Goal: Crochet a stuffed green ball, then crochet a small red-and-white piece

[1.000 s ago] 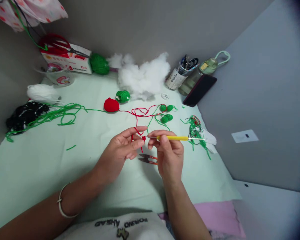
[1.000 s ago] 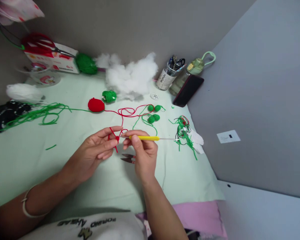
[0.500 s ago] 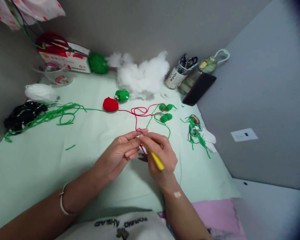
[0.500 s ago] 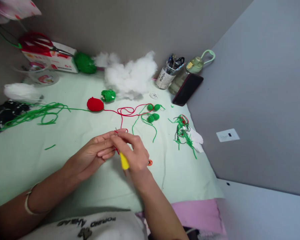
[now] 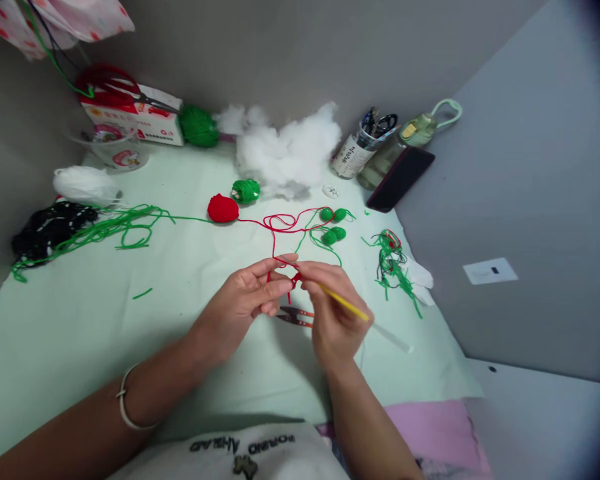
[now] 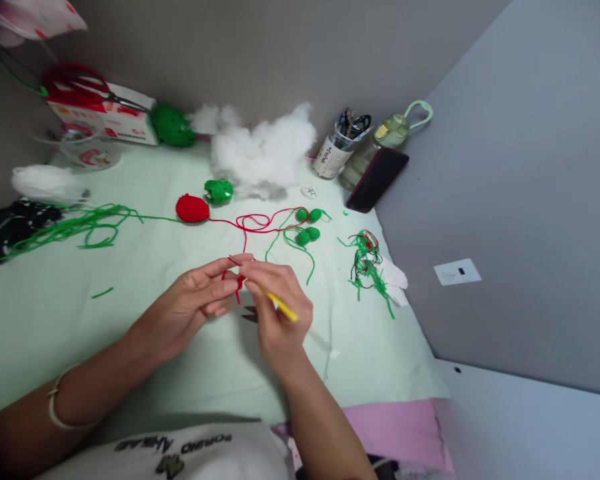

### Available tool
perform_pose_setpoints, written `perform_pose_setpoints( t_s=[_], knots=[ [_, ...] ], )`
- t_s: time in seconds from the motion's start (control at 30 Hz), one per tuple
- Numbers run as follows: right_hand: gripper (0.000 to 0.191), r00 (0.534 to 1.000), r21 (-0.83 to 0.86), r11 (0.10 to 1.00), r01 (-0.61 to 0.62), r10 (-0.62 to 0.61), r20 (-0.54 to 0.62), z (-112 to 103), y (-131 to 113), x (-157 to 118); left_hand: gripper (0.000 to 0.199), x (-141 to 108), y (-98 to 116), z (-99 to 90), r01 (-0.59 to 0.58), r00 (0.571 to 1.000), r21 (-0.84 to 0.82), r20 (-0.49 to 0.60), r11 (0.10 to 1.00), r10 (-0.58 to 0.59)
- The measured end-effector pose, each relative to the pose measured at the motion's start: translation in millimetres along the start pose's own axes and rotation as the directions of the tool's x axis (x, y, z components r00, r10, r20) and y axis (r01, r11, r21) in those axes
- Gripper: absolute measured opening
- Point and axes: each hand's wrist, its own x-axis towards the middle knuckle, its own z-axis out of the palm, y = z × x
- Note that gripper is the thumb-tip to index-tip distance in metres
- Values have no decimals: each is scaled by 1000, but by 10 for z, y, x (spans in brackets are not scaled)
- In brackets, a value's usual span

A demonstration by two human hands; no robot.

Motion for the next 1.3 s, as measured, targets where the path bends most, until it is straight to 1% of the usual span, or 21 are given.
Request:
perform_pose_setpoints(
  t_s=[0.03,0.1,0.17,0.2,0.27,0.33,0.37,0.43,0.47,0.5,0.53,0.57,0.6,0.63,0.7,0.73,0.9,1.0,1.13,1.2,1.3],
  knots=[
    [20,995,104,989,-102,104,-5,-15,4,24,39,4,14,-6,11,1000,-5,8,1000,-11],
    [15,960,277,920,-278,279,39,-42,5,75,37,9,47,-13,14,1000,-15,8,1000,-14],
    [20,933,351,866,-357,347,94,-62,-7,103,34,7,76,-10,6,1000,-22,-2,1000,-6],
    [21,934,345,869,-355,343,99,-69,-17,102,33,4,86,-7,-3,1000,-23,-9,1000,2],
    [20,960,256,926,-279,270,68,-75,-35,68,34,-7,92,1,-30,999,-11,-27,999,29],
    [19,993,60,993,-98,94,67,-74,-41,9,40,-17,81,10,-58,998,11,-37,998,59],
    [21,995,-74,997,26,-19,93,-71,-38,-22,43,-20,72,13,-63,997,14,-35,998,63],
    [29,961,-317,913,257,-207,183,-61,-26,-66,46,-21,53,16,-30,999,-9,-21,999,30],
    [32,943,-388,863,323,-258,211,-56,-19,-74,46,-19,47,15,3,1000,-35,-7,999,-3],
    [34,937,-413,843,344,-280,208,-52,-14,-71,45,-15,45,13,37,999,-65,7,997,-37],
    [33,946,-384,866,321,-277,168,-49,-11,-58,44,-12,45,10,65,998,-95,19,993,-63],
    [31,965,-299,917,263,-242,104,-47,-10,-37,43,-9,49,8,80,997,-119,25,990,-77],
    [28,984,-171,969,180,-175,42,-46,-9,-13,41,-7,54,6,78,997,-136,22,988,-76],
    [25,996,-26,996,89,-89,-9,-44,-8,12,39,-6,59,6,62,998,-143,13,988,-60],
    [22,997,200,978,-65,73,-32,-38,-4,49,36,-10,64,13,10,1000,-124,-9,992,-11],
    [21,993,248,962,-114,121,-13,-33,-1,58,36,-13,62,19,-15,1000,-103,-12,995,13],
    [18,981,225,956,-190,179,68,-12,-11,52,29,-17,33,31,-63,997,-14,35,998,64],
    [18,981,252,948,-193,186,52,-21,-20,58,29,-11,34,11,-76,997,12,33,997,76],
    [16,980,287,938,-192,201,-2,-53,-14,70,29,-4,68,-21,-89,996,30,-4,996,89],
    [16,970,334,915,-224,242,-11,-68,-10,73,26,-6,83,-24,-90,995,25,-33,996,91],
    [17,946,436,845,-310,319,55,-70,-11,77,25,-21,71,-4,-107,993,22,-43,994,108]
  ],
)
